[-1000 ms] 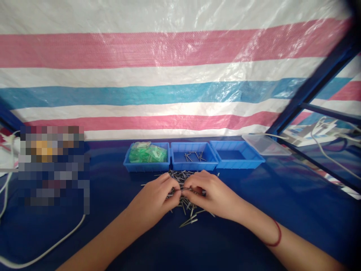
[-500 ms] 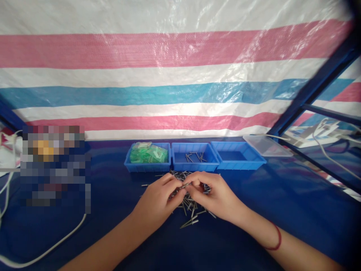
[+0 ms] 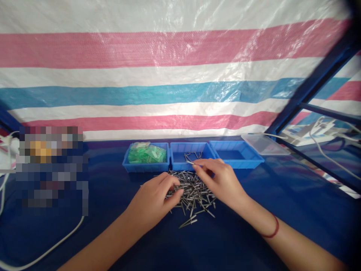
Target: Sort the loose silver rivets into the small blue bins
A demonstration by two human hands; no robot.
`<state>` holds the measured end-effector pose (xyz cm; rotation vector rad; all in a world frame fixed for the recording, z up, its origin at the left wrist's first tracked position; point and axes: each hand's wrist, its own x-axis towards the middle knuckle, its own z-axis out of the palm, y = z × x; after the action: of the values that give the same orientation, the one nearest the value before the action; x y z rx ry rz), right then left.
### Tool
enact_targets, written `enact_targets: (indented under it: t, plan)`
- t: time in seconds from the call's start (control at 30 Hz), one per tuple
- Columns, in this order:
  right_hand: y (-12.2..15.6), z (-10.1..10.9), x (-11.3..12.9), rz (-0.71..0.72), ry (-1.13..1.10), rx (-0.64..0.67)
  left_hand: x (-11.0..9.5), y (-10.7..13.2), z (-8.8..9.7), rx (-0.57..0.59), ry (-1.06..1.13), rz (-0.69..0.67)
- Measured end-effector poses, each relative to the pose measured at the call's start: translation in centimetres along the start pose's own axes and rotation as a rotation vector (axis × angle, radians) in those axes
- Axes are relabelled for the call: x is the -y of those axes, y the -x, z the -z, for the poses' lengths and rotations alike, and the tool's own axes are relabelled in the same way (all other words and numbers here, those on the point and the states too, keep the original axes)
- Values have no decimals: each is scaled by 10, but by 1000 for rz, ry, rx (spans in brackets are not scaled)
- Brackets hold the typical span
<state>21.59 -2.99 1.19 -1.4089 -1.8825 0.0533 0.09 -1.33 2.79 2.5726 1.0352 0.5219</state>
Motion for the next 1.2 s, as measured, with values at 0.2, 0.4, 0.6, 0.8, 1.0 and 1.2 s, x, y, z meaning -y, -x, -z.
enact_targets:
  t: [0.2,0.4,0.6,0.8,1.0,1.2]
  plan:
    - [-9,6,-24,-119,246,-84,-5,2,4,263,-174,-219]
    - [-5,4,-7,-77,144,16,-1,1,-4,284,-276,-302]
    - [2,1,7,-28,65,82,5,0,-14,254,-331,-316]
    - [3,2,13,-19,10,126,0,1,-21,195,-330,-279]
    - [3,1,19,-66,-214,152,-2,1,-22,-67,13,-71]
    - [7,-5,26,-109,-464,205,3,-3,-24,-213,289,60]
